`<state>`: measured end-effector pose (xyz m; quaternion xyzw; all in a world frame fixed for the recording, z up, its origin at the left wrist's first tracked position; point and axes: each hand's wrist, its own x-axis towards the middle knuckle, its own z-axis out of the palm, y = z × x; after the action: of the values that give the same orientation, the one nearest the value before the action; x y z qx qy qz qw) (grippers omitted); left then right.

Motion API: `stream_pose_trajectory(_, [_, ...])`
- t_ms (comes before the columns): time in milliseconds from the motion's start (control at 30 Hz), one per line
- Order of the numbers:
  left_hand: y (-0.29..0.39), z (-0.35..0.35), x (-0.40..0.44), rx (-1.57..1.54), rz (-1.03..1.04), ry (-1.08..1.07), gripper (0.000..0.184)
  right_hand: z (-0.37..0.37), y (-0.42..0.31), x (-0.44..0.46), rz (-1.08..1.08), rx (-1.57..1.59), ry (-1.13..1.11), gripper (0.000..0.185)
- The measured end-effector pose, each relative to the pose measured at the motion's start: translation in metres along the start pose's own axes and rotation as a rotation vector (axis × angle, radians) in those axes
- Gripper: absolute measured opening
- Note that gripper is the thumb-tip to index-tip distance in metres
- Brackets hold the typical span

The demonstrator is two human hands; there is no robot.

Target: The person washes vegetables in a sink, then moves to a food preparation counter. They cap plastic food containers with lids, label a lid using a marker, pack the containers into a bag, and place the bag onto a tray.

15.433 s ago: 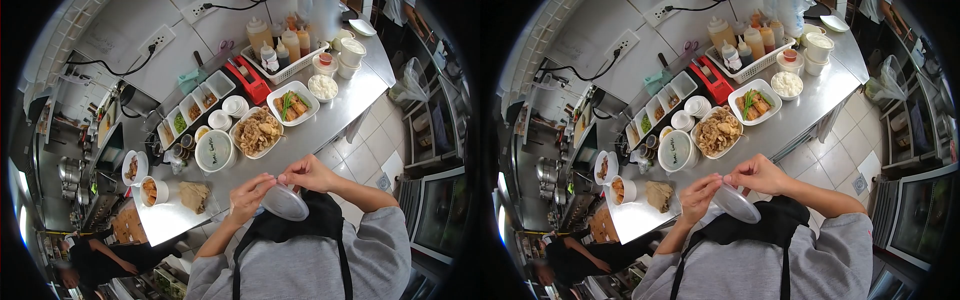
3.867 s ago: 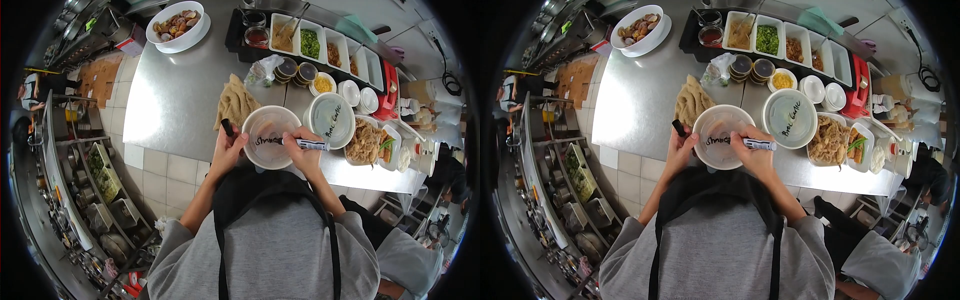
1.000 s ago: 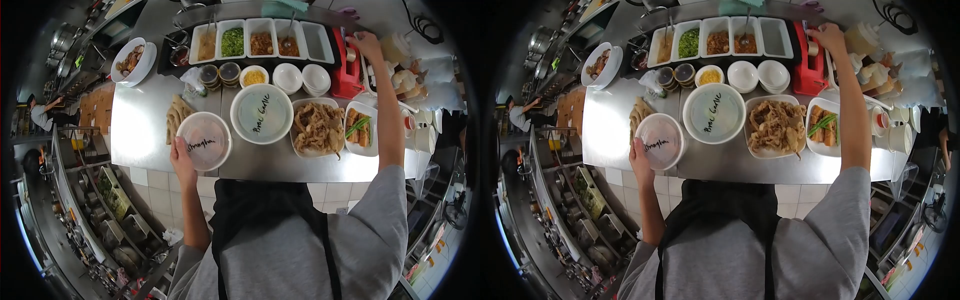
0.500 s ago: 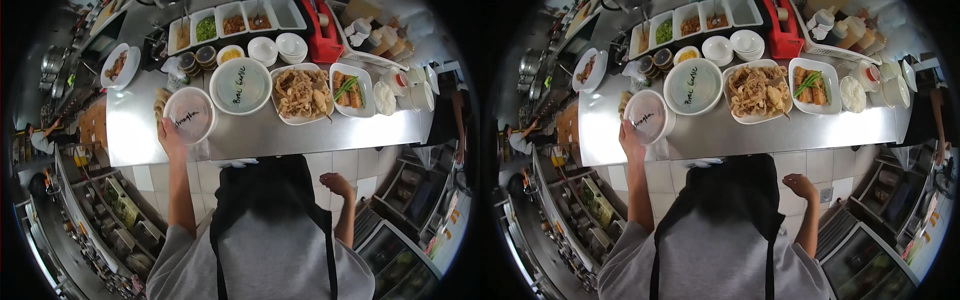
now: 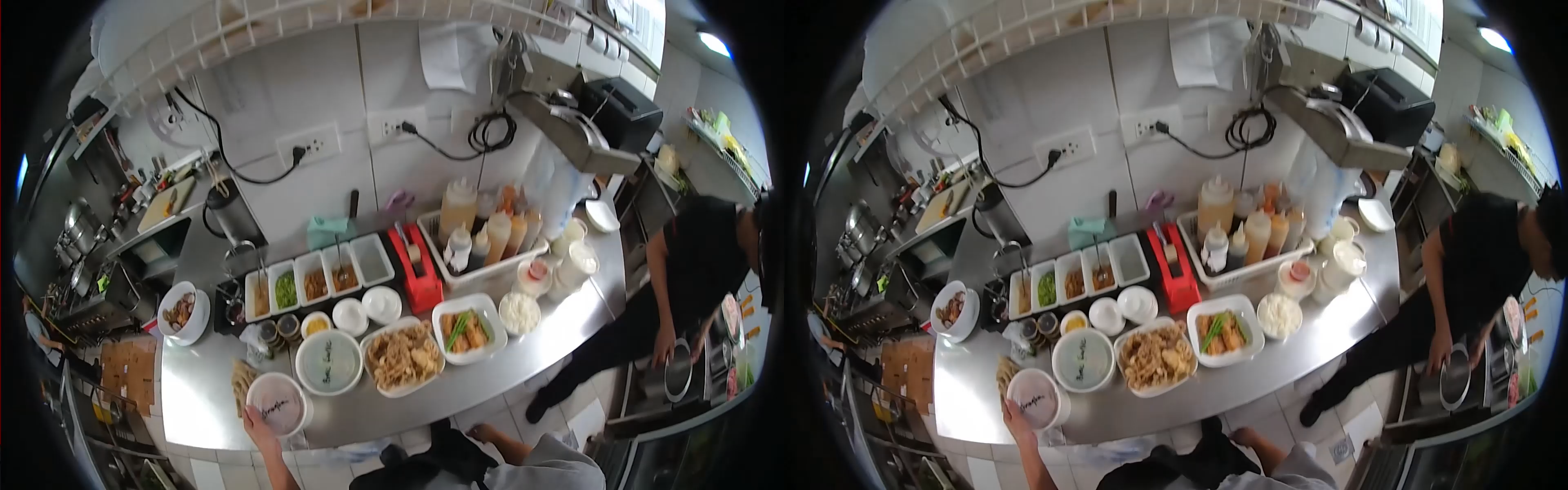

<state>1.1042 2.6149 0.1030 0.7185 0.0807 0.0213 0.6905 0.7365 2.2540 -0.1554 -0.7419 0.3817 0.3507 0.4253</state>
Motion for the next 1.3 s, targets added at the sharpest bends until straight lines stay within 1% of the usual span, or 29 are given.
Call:
stream_pose_trajectory(33, [0.0,0.004,-0.007,0.001,0.016,0.063,0.041,-0.005,0.018,0.014,0.067,-0.125,-0.076,0.049])
stream_pose_trajectory(67, [-0.001,0.008,-0.012,0.003,0.033,0.122,0.041,-0.011,0.032,0.019,0.105,-0.163,-0.127,0.048])
stream_pose_trajectory(133, [-0.015,0.006,-0.011,-0.048,0.041,0.113,0.041,-0.036,0.048,0.018,0.174,-0.107,-0.123,0.047])
stream_pose_trajectory(200, [-0.034,0.003,-0.002,-0.073,0.058,0.152,0.044,-0.059,0.063,0.025,0.211,-0.03,-0.068,0.046])
stream_pose_trajectory(267, [-0.071,-0.015,0.003,0.225,0.199,0.117,0.042,-0.077,0.072,0.034,0.216,0.043,-0.01,0.044])
stream_pose_trajectory(300, [-0.078,-0.016,0.006,0.381,0.267,0.104,0.042,-0.084,0.073,0.039,0.209,0.077,0.014,0.044])
stream_pose_trajectory(333, [-0.072,-0.009,0.006,0.368,0.223,0.115,0.042,-0.089,0.074,0.045,0.197,0.109,0.035,0.043])
stream_pose_trajectory(400, [-0.033,0.005,-0.018,0.352,0.129,0.139,0.042,-0.093,0.066,0.054,0.154,0.16,0.068,0.042])
stream_pose_trajectory(500, [-0.013,-0.002,-0.04,0.568,0.008,0.114,0.048,-0.095,0.035,0.061,0.059,0.233,0.1,0.04])
stream_pose_trajectory(533, [-0.015,-0.007,-0.04,0.609,-0.007,0.114,0.047,-0.09,0.024,0.064,0.022,0.251,0.103,0.039])
stream_pose_trajectory(600, [-0.024,-0.009,-0.034,0.569,-0.01,0.139,0.045,-0.077,0.002,0.069,-0.05,0.29,0.11,0.038])
stream_pose_trajectory(633, [-0.033,-0.013,-0.029,0.496,0.0,0.172,0.044,-0.069,-0.008,0.069,-0.087,0.308,0.112,0.037])
stream_pose_trajectory(700, [-0.06,-0.023,-0.013,0.231,0.041,0.257,0.043,-0.053,-0.03,0.07,-0.148,0.358,0.116,0.036])
stream_pose_trajectory(733, [-0.07,-0.029,-0.007,0.087,0.055,0.281,0.043,-0.044,-0.038,0.072,-0.172,0.389,0.118,0.035])
stream_pose_trajectory(767, [-0.081,-0.038,-0.001,0.012,0.041,0.274,0.044,-0.03,-0.045,0.071,-0.196,0.417,0.12,0.034])
stream_pose_trajectory(800, [-0.053,-0.027,-0.025,0.259,-0.044,0.11,0.047,-0.017,-0.05,0.073,-0.217,0.46,0.121,0.034])
stream_pose_trajectory(833, [-0.017,-0.009,-0.055,0.511,-0.087,-0.069,0.054,-0.005,-0.054,0.076,-0.238,0.516,0.125,0.033])
stream_pose_trajectory(900, [-0.016,0.008,-0.048,0.338,0.285,0.121,0.045,0.015,-0.069,0.073,-0.28,0.66,0.124,0.032])
stream_pose_trajectory(967, [0.029,0.028,-0.059,0.712,0.428,0.079,0.046,0.037,-0.087,0.076,-0.309,0.877,0.091,0.03])
stream_pose_trajectory(1000, [0.042,0.038,-0.062,0.652,0.566,-0.093,0.048,0.051,-0.096,0.078,-0.309,1.0,0.06,0.03])
stream_pose_trajectory(1033, [0.056,0.052,-0.064,0.572,0.592,-0.311,0.049,0.058,-0.11,0.081,-0.302,1.146,0.022,0.029])
stream_pose_trajectory(1067, [0.058,0.059,-0.06,0.834,0.813,-0.368,0.049,0.063,-0.127,0.086,-0.292,1.296,-0.01,0.029])
stream_pose_trajectory(1100, [0.062,0.069,-0.062,0.937,0.897,-0.538,0.048,0.068,-0.142,0.09,-0.278,1.43,-0.031,0.028])
stream_pose_trajectory(1133, [0.057,0.073,-0.065,1.175,0.927,-0.566,0.049,0.073,-0.156,0.096,-0.258,1.557,-0.044,0.027])
stream_pose_trajectory(1233, [0.055,0.078,-0.066,1.312,0.789,-0.667,0.048,0.078,-0.19,0.111,-0.224,1.837,-0.013,0.025])
stream_pose_trajectory(1300, [0.051,0.075,-0.062,1.265,0.803,-0.696,0.047,0.075,-0.207,0.119,-0.22,1.963,0.037,0.024])
